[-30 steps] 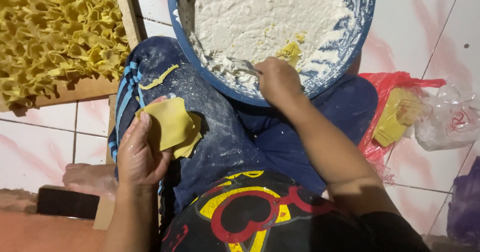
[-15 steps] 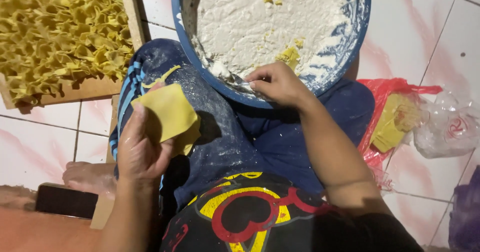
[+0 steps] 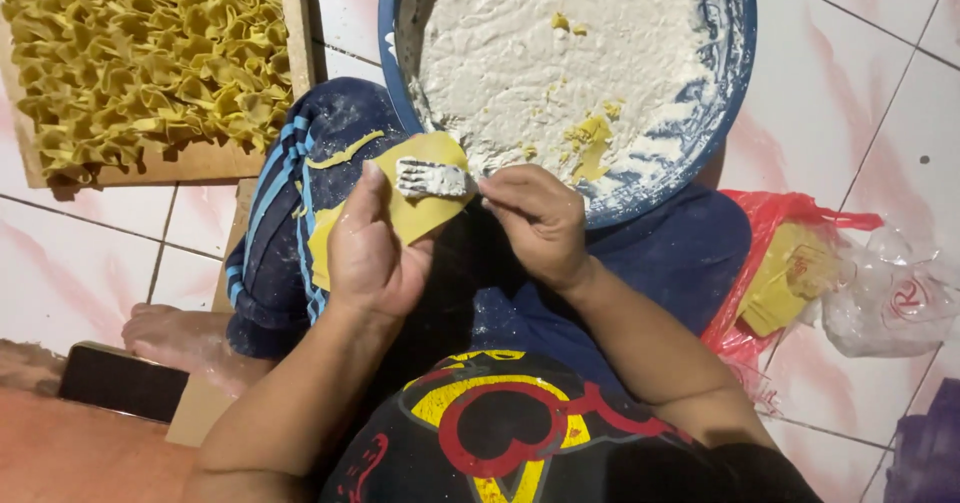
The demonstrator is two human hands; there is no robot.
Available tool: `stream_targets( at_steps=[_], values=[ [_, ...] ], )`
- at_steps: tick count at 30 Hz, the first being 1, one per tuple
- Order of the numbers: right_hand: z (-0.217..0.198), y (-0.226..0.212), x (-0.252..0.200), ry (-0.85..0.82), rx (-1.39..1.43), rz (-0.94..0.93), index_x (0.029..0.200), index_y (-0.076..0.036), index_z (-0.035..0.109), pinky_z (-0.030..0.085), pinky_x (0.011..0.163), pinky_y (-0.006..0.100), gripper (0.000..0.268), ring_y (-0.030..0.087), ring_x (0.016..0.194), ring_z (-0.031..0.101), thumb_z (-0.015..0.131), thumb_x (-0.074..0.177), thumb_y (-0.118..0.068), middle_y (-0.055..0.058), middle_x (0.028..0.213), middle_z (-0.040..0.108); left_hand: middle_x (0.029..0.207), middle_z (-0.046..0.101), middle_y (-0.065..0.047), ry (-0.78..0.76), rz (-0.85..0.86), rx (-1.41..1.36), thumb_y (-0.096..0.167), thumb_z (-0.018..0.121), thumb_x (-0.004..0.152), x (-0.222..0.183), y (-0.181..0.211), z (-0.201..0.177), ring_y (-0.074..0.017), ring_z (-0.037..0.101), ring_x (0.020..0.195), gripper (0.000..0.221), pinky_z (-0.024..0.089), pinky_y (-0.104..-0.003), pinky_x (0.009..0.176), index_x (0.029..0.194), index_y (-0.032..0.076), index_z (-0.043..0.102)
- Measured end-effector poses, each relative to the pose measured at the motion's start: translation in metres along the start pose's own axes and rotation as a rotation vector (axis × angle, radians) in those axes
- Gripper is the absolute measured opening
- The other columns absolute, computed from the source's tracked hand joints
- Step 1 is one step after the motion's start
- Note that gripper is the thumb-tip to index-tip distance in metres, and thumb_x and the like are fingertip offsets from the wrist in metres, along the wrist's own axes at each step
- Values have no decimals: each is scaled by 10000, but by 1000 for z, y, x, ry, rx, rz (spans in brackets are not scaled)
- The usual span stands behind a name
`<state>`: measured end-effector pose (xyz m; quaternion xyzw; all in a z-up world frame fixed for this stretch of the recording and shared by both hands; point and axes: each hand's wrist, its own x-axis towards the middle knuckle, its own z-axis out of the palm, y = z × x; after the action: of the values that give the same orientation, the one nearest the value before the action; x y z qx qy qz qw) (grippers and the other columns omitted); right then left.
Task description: Manually preparing small dough balls or dumplings by placing filling on square dough sheets and folding them.
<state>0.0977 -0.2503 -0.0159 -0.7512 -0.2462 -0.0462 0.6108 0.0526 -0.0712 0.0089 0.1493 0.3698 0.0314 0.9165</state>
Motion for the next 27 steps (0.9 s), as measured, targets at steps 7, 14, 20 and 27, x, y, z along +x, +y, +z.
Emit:
stream_targets(
  at_steps=[7,14,20,27],
  values=[
    [-2,4,1,6,-2,-42,1014,8,804,584,722,369,176,276,760,723,764,876,109,156,896,740,1207,682,-281,41,10,-37,234,493,1043,24,25,-32,-405,712,1059,352,555,-619,1029,1260,-32,570],
    [2,1,7,-13,-26,-39,1125,7,766,566,714,385,251,277,765,682,824,883,-26,149,910,712,1133,744,-196,26,63,128,287,601,1002,9,33,-22,-297,761,952,298,629,-537,931,1144,30,657],
    [-1,-9,14,-48,96,-119,966,-52,822,528,709,275,122,145,744,566,823,904,-156,102,1004,627,1089,727,-207,-220,-24,470,401,536,1007,-10,10,4,-290,727,952,504,584,-506,962,1241,-15,696],
    [-3,-22,20,-109,138,-117,918,-48,787,568,739,316,56,173,778,629,819,905,-92,156,1120,617,840,712,-157,-352,-13,782,363,522,1050,-6,11,0,-232,699,808,467,609,-408,833,1035,-32,772]
  ],
)
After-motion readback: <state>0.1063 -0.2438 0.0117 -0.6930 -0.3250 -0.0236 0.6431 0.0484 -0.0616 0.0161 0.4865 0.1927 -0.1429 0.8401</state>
